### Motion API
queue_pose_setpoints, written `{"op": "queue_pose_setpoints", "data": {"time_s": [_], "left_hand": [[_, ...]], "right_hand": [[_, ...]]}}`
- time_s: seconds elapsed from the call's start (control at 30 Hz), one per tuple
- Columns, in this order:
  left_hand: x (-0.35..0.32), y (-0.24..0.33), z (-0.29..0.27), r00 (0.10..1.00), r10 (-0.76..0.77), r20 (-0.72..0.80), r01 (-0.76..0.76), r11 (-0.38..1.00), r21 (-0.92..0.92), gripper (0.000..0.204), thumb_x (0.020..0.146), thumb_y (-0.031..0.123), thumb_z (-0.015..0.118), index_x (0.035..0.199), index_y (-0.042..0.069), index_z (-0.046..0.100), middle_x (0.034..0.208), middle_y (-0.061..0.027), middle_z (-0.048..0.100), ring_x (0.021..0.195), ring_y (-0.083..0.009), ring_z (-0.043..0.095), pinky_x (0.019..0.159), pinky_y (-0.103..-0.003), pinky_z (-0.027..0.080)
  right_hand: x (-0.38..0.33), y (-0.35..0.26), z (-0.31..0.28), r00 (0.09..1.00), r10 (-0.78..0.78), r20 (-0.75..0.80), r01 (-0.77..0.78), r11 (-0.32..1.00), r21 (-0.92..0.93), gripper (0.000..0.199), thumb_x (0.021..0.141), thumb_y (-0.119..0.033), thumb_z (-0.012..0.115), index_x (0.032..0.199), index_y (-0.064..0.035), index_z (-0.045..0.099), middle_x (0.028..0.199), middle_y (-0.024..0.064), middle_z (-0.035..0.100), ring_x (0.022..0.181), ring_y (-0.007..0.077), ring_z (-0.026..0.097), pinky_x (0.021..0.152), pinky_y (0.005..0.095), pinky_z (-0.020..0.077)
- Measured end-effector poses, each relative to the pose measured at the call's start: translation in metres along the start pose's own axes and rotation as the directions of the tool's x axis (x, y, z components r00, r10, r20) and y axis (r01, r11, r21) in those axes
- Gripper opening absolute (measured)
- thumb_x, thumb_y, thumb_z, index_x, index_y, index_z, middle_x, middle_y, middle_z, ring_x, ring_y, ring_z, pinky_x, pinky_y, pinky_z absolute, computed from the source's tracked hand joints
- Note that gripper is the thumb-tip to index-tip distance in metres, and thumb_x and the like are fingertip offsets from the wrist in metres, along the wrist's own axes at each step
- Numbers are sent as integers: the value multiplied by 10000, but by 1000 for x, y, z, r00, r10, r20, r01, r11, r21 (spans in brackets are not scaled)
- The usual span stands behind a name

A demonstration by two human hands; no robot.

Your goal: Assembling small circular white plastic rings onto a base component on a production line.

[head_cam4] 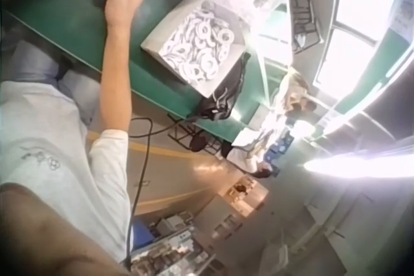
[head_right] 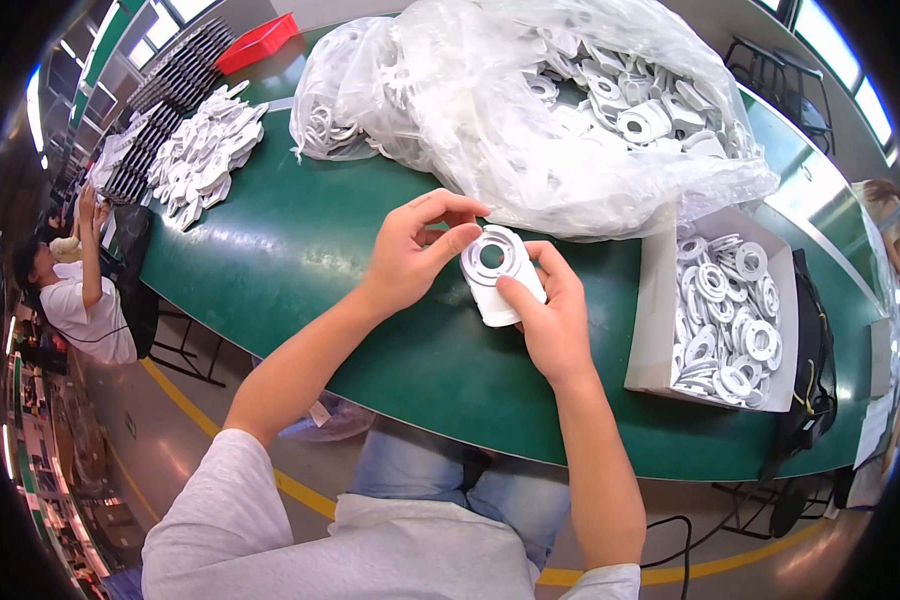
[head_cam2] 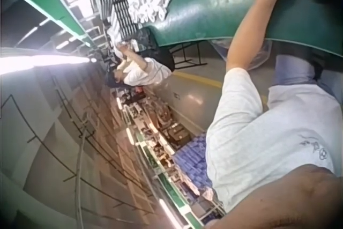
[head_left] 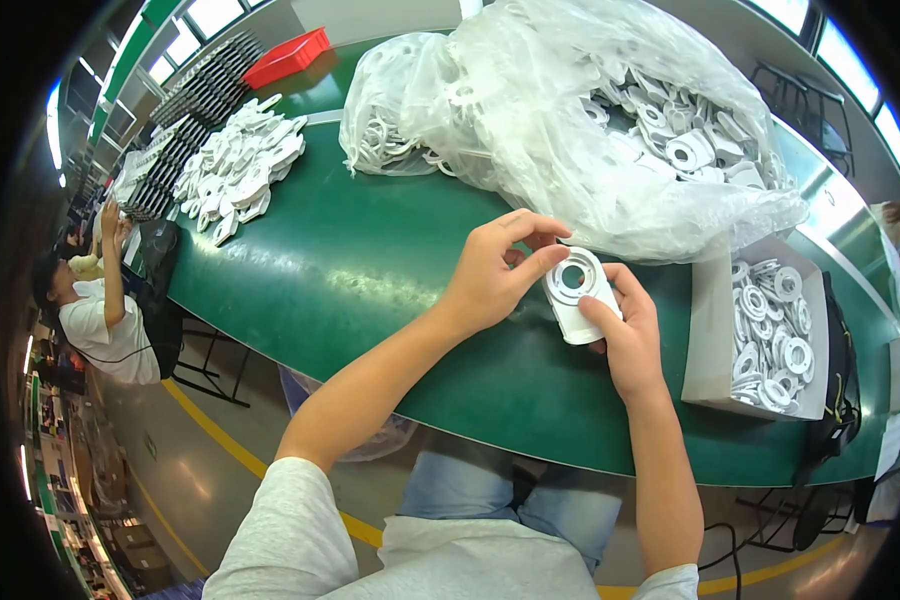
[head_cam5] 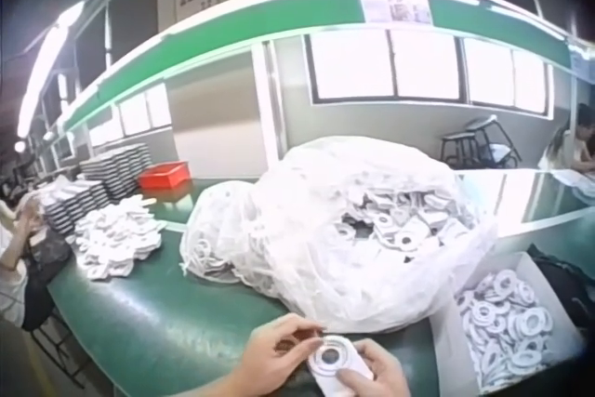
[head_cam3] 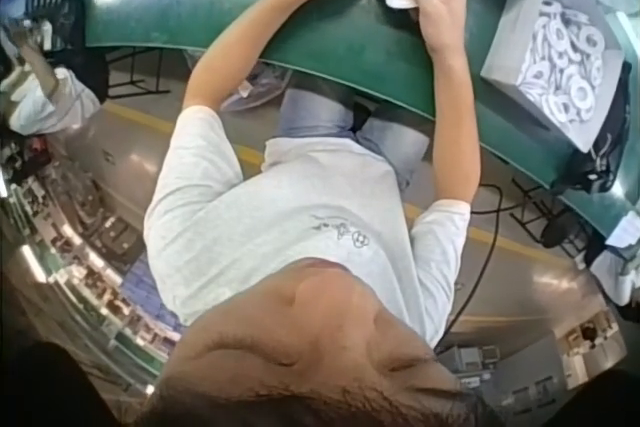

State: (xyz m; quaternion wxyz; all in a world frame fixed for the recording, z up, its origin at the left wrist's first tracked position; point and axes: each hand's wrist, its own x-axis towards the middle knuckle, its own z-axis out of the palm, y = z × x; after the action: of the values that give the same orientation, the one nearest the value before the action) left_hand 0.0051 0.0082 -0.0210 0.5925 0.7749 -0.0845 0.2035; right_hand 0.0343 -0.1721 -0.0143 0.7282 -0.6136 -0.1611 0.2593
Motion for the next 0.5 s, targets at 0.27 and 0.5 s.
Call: {"op": "queue_pose_setpoints", "data": {"time_s": [0.27,0.5], "left_hand": [[0,6,1,948,-243,205,294,917,-271,264,889,122,620,1108,-20,580,860,-37,640,724,-84,581,595,-218,467],[-4,6,3,907,-286,311,370,892,-260,323,874,112,625,1160,-22,557,889,-41,653,721,-81,589,577,-216,466]], "right_hand": [[-1,1,-4,993,-84,-78,87,996,35,225,866,-23,558,1085,10,518,906,59,642,736,56,575,593,193,430],[1,5,-2,985,-135,-104,137,991,10,229,866,-8,554,1090,23,515,923,75,644,804,84,592,681,226,462]]}}
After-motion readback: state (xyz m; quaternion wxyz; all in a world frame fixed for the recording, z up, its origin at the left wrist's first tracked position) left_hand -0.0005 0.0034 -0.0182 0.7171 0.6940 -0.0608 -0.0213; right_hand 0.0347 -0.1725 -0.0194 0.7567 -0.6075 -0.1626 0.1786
